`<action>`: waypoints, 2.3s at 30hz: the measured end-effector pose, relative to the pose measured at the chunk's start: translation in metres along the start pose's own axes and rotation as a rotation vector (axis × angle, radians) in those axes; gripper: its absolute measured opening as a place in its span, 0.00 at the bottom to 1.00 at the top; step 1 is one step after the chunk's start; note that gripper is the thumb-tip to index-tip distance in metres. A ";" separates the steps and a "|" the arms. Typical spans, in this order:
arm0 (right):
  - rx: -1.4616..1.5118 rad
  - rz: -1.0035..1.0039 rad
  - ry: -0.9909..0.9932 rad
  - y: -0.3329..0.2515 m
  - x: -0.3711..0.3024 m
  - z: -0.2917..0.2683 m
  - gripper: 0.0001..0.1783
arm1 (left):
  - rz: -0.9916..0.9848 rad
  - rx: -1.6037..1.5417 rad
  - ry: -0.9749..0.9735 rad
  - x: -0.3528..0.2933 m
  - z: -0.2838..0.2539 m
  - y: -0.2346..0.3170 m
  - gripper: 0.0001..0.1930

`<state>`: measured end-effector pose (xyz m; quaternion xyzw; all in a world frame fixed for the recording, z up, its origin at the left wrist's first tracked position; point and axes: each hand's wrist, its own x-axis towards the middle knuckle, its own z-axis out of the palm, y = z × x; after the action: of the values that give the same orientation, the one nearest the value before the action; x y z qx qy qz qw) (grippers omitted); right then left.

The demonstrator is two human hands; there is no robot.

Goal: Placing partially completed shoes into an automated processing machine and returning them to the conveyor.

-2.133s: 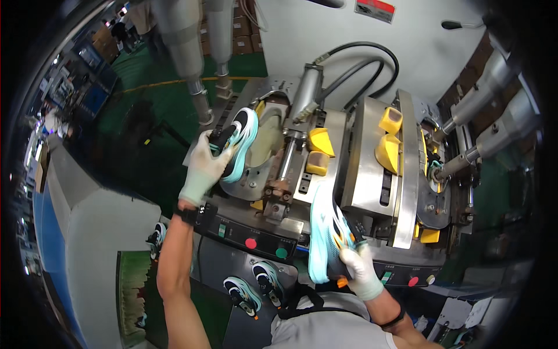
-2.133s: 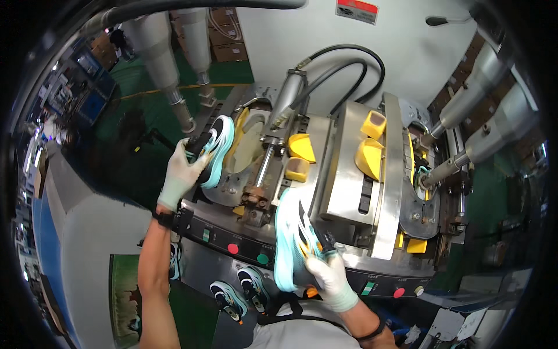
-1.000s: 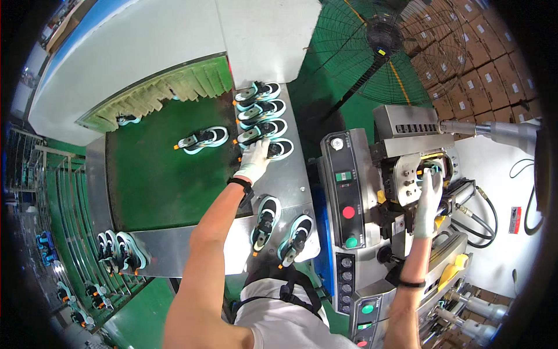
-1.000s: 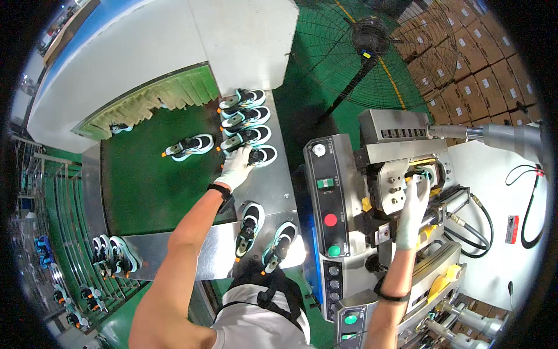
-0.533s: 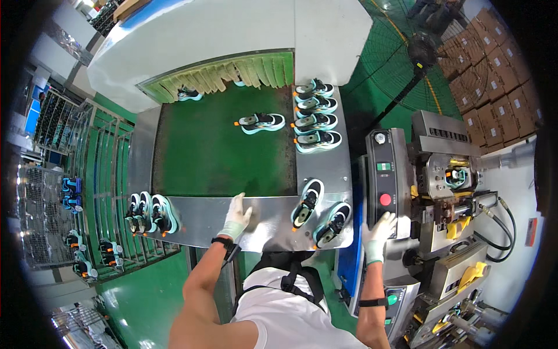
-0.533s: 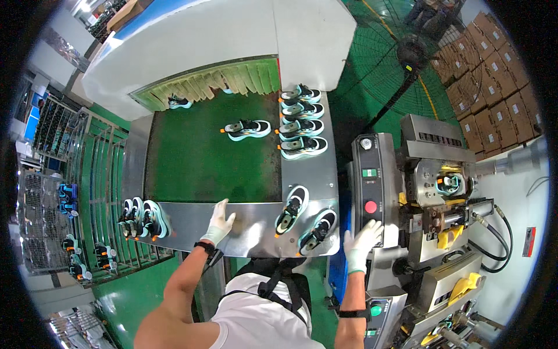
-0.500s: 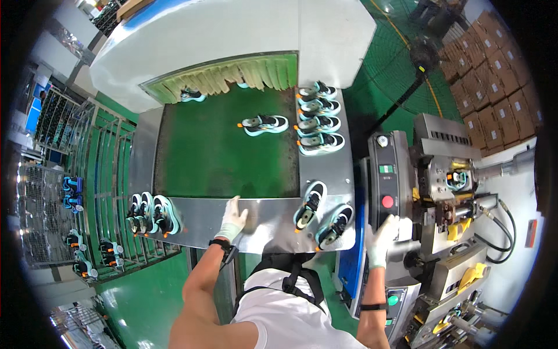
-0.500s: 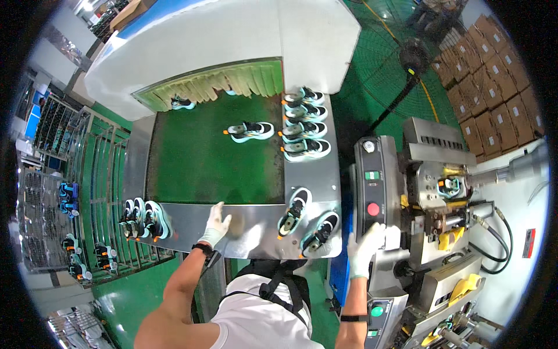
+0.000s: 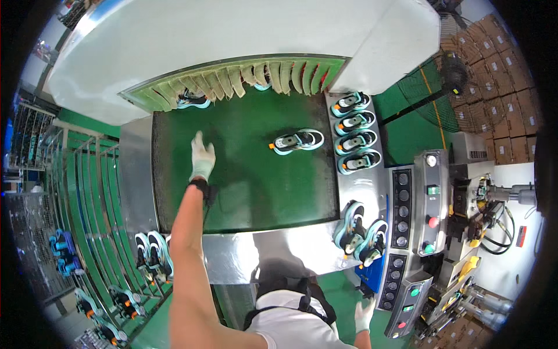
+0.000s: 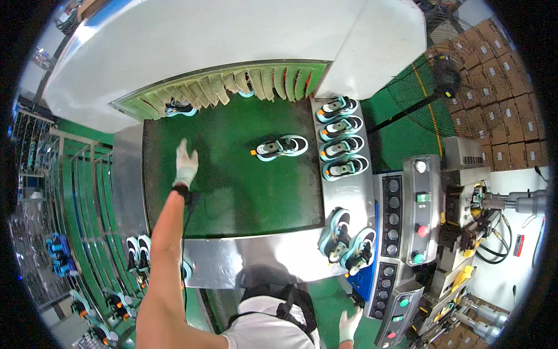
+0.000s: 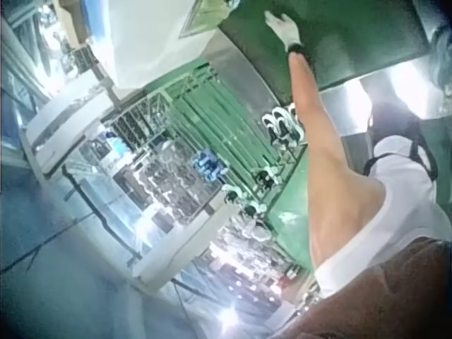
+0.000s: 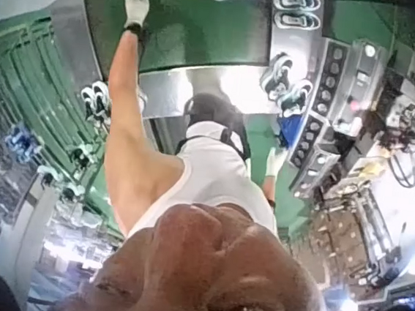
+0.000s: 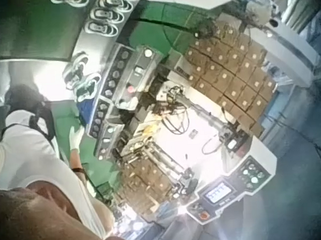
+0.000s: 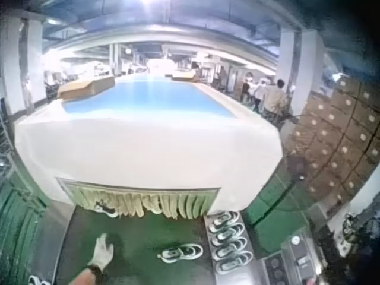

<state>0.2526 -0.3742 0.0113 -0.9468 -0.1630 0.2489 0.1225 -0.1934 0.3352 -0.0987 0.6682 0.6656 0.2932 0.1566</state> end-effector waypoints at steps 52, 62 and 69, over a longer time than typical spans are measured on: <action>1.539 -0.174 0.231 0.054 -0.071 -0.256 0.28 | 1.746 -0.845 -1.316 -0.610 -0.035 0.809 0.12; 2.072 0.182 0.824 0.130 -0.144 -0.203 0.28 | 1.436 -0.363 -1.025 -0.766 0.238 0.919 0.31; 2.064 0.290 0.984 0.140 -0.134 -0.199 0.33 | 1.495 -0.112 -1.003 -0.795 0.253 0.941 0.28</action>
<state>0.2786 -0.5819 0.1936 -0.4004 0.2939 -0.1207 0.8595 0.7554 -0.4599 0.1230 0.9675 -0.1040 0.0246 0.2293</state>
